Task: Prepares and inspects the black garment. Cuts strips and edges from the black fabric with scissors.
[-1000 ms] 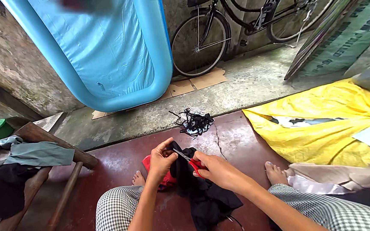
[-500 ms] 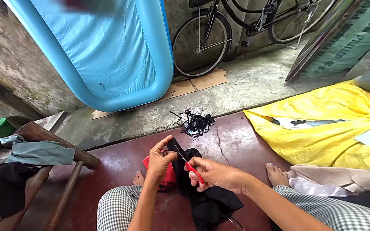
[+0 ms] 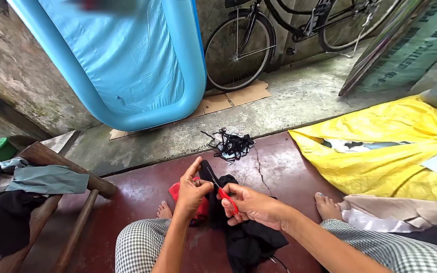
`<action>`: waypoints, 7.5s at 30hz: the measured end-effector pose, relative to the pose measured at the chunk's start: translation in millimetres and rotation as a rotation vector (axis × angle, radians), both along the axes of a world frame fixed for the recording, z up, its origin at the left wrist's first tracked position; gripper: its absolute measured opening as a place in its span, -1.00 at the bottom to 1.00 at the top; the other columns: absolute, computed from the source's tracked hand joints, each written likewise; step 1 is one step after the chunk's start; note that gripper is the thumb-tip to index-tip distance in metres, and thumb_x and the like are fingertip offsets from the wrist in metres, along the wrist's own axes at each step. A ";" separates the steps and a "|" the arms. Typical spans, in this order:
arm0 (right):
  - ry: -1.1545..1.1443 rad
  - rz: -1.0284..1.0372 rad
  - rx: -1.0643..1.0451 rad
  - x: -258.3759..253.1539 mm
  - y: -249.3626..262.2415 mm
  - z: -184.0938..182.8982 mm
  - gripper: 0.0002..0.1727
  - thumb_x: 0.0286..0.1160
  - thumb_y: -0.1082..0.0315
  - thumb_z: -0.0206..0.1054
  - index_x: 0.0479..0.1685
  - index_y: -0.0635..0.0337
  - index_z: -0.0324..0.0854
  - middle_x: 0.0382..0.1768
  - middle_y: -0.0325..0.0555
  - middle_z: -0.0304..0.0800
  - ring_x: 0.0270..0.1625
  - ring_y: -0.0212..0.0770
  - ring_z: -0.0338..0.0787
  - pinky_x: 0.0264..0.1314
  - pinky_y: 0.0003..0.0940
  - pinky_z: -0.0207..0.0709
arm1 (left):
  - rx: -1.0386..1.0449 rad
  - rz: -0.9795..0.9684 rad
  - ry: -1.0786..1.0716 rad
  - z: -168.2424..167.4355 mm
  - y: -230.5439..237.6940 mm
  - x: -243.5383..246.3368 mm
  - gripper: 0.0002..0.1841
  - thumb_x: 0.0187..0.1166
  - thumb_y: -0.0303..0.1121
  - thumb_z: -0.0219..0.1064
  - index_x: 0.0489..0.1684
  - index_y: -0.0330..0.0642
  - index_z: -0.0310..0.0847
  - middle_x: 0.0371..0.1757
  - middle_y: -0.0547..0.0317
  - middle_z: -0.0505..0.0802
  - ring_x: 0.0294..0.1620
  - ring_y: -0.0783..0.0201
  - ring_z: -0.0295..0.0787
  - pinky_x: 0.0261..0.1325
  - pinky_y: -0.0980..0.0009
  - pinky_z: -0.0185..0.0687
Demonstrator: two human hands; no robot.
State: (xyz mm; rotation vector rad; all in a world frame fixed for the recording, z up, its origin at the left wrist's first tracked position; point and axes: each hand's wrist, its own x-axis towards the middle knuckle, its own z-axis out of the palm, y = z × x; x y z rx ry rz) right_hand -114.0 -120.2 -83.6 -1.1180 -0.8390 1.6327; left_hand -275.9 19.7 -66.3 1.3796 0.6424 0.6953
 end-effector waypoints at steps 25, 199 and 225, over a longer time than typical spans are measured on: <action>-0.112 0.047 0.025 15.8 0.9 7.1 -0.57 0.56 0.09 0.42 0.28 0.01 0.45 -0.22 -0.14 0.76 -0.20 -0.24 0.82 -0.02 -0.25 0.76 | 0.019 -0.137 -0.070 -4.2 -4.9 0.3 0.03 0.13 -0.72 0.50 0.78 0.25 0.31 0.59 0.11 0.55 -0.35 0.15 0.77 -0.15 0.16 0.85; -1.723 0.137 0.084 -13.1 -9.6 2.8 -0.67 0.43 0.37 0.46 0.17 0.05 0.60 -0.19 0.06 0.78 -0.10 0.16 0.83 -0.21 0.07 0.66 | 0.195 -0.133 0.748 -19.0 23.3 1.9 -0.81 0.63 -0.48 0.21 -0.09 -0.18 0.80 -0.33 0.06 0.89 -0.43 0.24 0.86 -0.28 0.29 0.81; -0.236 0.075 0.054 10.6 -4.4 14.4 -0.48 0.45 0.07 0.52 0.33 -0.01 0.49 -0.15 -0.18 0.79 -0.11 -0.25 0.83 -0.02 -0.29 0.73 | 0.105 0.025 -0.068 17.8 -0.1 -4.7 -0.13 0.19 -0.74 0.53 0.63 0.19 0.52 0.39 0.07 0.73 -0.38 0.17 0.77 -0.23 0.25 0.82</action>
